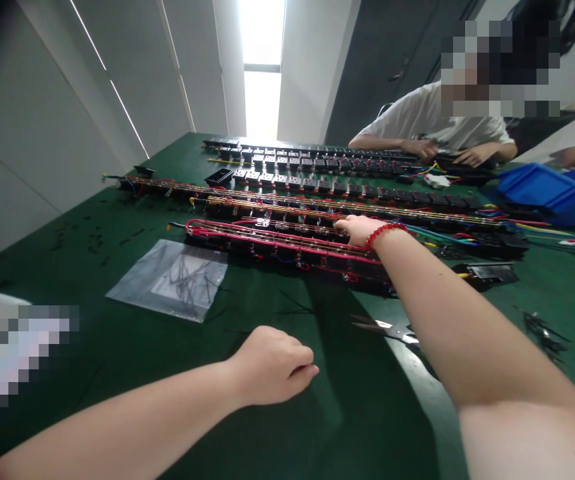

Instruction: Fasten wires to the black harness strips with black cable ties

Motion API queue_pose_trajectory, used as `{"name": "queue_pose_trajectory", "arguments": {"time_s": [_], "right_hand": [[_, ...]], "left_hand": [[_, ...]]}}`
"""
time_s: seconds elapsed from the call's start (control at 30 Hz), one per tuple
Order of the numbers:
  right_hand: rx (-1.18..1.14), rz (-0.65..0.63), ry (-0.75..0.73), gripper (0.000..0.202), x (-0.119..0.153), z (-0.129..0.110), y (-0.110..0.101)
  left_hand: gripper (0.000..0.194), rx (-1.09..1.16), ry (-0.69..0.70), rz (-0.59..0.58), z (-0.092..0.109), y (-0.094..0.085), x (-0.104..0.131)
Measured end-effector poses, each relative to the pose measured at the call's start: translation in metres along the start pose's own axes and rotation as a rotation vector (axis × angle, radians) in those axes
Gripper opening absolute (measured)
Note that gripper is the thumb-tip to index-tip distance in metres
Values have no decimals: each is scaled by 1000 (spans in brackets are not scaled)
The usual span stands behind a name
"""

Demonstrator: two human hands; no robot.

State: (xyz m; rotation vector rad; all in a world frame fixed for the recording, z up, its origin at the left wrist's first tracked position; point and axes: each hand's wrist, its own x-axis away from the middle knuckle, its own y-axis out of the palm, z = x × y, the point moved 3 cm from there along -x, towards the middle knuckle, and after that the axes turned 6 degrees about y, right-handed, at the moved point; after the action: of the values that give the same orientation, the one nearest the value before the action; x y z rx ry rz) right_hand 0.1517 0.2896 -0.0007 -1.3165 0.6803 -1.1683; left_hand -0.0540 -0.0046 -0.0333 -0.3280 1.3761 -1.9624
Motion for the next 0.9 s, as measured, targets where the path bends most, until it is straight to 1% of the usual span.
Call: {"name": "queue_pose_trajectory", "arguments": {"time_s": [0.17, 0.33, 0.5, 0.67, 0.8, 0.87, 0.9], "right_hand": [[11, 2, -10, 40, 4, 2, 2], [17, -43, -2, 39, 5, -3, 0], [27, -79, -38, 38, 5, -9, -1], [20, -97, -65, 37, 5, -11, -2], [15, -70, -60, 35, 6, -12, -5], [3, -20, -71, 34, 10, -13, -11], [-7, 28, -73, 34, 13, -13, -17]], "left_hand": [[34, 4, -3, -13, 0, 0, 0], [34, -3, 3, -14, 1, -1, 0], [34, -21, -6, -38, 2, -3, -1], [33, -14, -12, -34, 1, -2, -1], [35, -17, -5, -26, 1, -2, -1], [35, -19, -5, -28, 1, -2, -1], [34, -19, -7, -31, 1, -3, -1]]}}
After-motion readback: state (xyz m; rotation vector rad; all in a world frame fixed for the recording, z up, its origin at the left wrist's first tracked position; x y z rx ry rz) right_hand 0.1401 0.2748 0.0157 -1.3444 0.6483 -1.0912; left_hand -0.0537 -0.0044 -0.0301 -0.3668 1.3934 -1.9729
